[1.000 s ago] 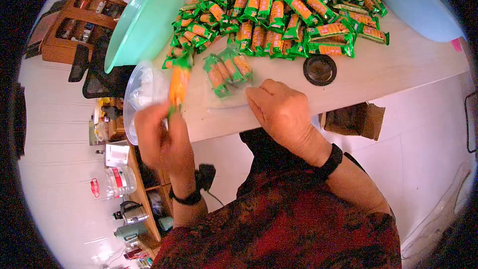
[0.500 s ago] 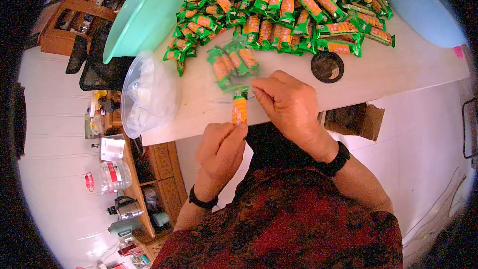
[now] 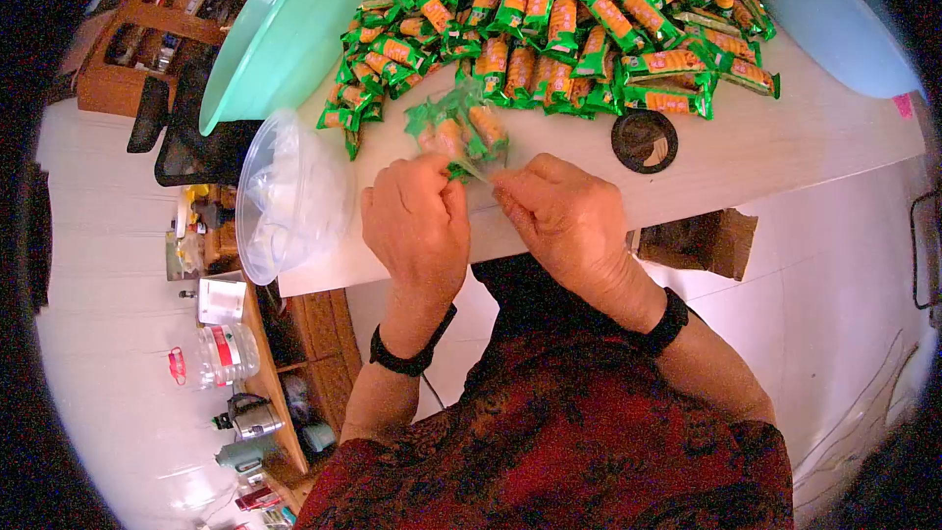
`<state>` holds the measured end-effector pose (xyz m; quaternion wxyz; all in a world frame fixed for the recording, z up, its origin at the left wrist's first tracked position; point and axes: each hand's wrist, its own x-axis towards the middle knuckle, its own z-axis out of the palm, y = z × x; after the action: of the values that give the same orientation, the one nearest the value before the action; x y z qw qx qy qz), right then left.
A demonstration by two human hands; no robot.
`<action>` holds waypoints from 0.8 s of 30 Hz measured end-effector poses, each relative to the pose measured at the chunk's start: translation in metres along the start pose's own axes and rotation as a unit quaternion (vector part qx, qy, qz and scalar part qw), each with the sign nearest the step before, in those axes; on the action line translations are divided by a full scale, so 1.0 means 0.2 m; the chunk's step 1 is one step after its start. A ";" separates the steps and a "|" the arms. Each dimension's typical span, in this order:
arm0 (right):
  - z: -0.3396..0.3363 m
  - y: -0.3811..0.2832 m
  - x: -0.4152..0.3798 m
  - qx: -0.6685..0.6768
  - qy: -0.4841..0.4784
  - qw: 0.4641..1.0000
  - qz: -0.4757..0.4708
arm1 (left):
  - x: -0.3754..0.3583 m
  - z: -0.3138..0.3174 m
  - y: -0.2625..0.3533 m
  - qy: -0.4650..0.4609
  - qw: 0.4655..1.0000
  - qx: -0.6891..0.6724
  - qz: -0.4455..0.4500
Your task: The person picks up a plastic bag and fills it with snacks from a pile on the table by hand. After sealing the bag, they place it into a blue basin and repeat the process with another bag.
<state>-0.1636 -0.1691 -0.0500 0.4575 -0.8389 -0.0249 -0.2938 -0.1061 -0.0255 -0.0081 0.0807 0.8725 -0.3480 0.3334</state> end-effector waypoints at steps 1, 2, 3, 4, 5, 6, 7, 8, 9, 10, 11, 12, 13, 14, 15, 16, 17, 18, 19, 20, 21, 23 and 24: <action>0.00 0.00 0.00 -0.006 -0.005 1.000 -0.006 | 0.03 0.00 0.01 -0.010 0.999 0.015 -0.028; 0.00 0.00 0.00 -0.012 -0.009 1.000 -0.011 | 0.05 0.00 0.02 -0.020 0.998 0.030 -0.056; 0.00 0.00 0.00 -0.012 -0.008 1.000 -0.010 | 0.06 0.00 0.01 -0.020 0.998 0.029 -0.054; 0.00 0.00 0.00 -0.016 -0.008 1.000 -0.012 | 0.07 0.00 0.01 -0.037 0.997 0.049 -0.037; 0.00 0.00 0.00 -0.020 -0.008 1.000 -0.013 | 0.08 0.00 0.00 -0.054 0.996 0.068 -0.020; 0.00 0.00 0.00 -0.021 -0.005 1.000 -0.012 | 0.08 0.01 0.00 -0.054 0.996 0.067 -0.017; -0.01 -0.01 0.00 -0.022 -0.007 1.000 -0.014 | 0.08 0.02 -0.01 -0.063 0.995 0.076 -0.011; -0.01 -0.01 0.01 -0.024 -0.008 1.000 -0.016 | 0.09 0.03 -0.01 -0.072 0.994 0.086 -0.005; 0.00 -0.01 0.01 -0.024 -0.007 1.000 -0.015 | 0.10 0.04 -0.02 -0.073 0.994 0.086 -0.003; 0.01 0.00 0.00 -0.027 0.002 0.999 -0.025 | 0.11 0.04 -0.02 -0.108 0.990 0.094 -0.007; 0.02 0.01 0.00 -0.030 0.011 0.999 -0.037 | 0.13 0.04 -0.03 -0.142 0.984 0.103 -0.010; 0.01 0.00 0.00 -0.030 0.014 0.999 -0.037 | 0.14 0.02 -0.03 -0.140 0.985 0.104 -0.008; 0.00 -0.01 0.01 -0.039 -0.001 0.999 -0.030 | 0.16 -0.02 -0.05 -0.190 0.979 0.069 -0.011; -0.01 -0.02 0.00 -0.049 -0.016 0.998 -0.020 | 0.18 -0.04 -0.05 -0.239 0.970 0.035 -0.012; -0.02 -0.02 0.00 -0.049 -0.010 0.999 -0.020 | 0.21 -0.07 -0.06 -0.238 0.971 0.035 -0.007; -0.02 -0.02 0.00 -0.054 -0.016 0.998 -0.022 | 0.23 -0.10 -0.06 -0.250 0.967 -0.031 -0.045; -0.02 -0.01 0.00 -0.058 -0.021 0.998 -0.025 | 0.25 -0.11 -0.06 -0.261 0.957 -0.097 -0.082; -0.01 -0.01 0.00 -0.059 -0.016 0.998 -0.027 | 0.27 -0.10 -0.06 -0.258 0.958 -0.095 -0.078; -0.01 -0.02 0.00 -0.052 -0.017 0.998 -0.026 | 0.30 -0.08 -0.06 -0.225 0.967 -0.111 -0.048; -0.02 -0.01 0.00 -0.047 -0.018 0.998 -0.026 | 0.33 -0.06 -0.06 -0.192 0.973 -0.127 -0.019; -0.02 -0.02 0.00 -0.048 -0.016 0.998 -0.027 | 0.35 -0.02 -0.06 -0.190 0.973 -0.127 -0.016; -0.02 -0.02 0.00 -0.045 -0.018 0.998 -0.034 | 0.42 0.08 -0.04 -0.076 0.988 -0.052 0.128; -0.02 -0.01 0.00 -0.047 -0.016 0.998 -0.034 | 0.44 0.10 -0.02 -0.074 0.987 -0.053 0.130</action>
<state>-0.1655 -0.1703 -0.0466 0.4071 -0.8626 -0.0475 -0.2965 -0.0445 -0.0789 0.0329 0.0568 0.8369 -0.4804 0.2563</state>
